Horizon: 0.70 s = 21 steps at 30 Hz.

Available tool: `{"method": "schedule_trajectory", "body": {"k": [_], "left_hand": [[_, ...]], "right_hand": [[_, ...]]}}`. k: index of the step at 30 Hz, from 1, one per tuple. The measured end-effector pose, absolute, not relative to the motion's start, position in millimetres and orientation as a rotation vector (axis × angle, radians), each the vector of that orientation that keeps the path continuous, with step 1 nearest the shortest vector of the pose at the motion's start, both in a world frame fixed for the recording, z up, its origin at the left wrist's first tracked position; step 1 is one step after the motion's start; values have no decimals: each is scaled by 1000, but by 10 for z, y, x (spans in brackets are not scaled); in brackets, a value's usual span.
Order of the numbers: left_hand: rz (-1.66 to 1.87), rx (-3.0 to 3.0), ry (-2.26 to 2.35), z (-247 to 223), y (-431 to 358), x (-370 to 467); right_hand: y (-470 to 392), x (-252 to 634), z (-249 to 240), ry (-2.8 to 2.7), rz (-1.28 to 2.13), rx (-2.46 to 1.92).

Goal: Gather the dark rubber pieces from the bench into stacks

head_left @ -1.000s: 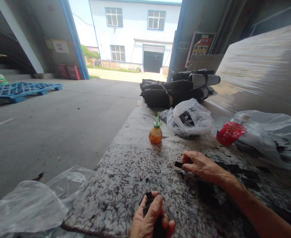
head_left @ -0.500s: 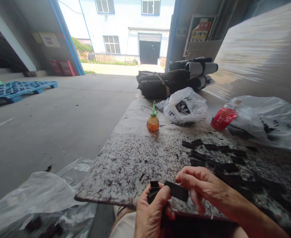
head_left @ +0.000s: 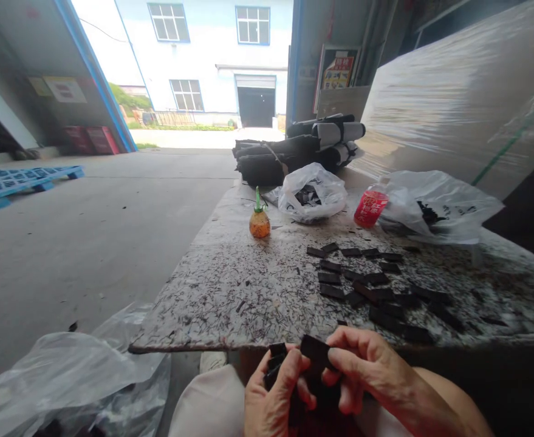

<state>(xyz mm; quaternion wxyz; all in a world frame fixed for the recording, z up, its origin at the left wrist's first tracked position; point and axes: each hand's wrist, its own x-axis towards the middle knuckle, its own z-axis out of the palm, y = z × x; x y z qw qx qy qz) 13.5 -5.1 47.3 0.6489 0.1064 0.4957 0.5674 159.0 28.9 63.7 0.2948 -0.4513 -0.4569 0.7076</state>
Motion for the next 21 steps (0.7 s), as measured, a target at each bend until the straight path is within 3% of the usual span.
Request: {"method": "schedule_trajectory", "body": {"k": [6,14,18,21], "left_hand": [[1222,-246,764,332,-40,371],[1190,-386,877,539,145,547],[1146,-482,867,597,196,532],[1109,-537,839,590,201,510]], "right_hand": [[9,1563,594,-1288,1668,-1218],[366,1802,795,-1853,944,-1539],[731,1889,697,-1981,408,-1810],[885,1856,610,-2003,288,-1907]]}}
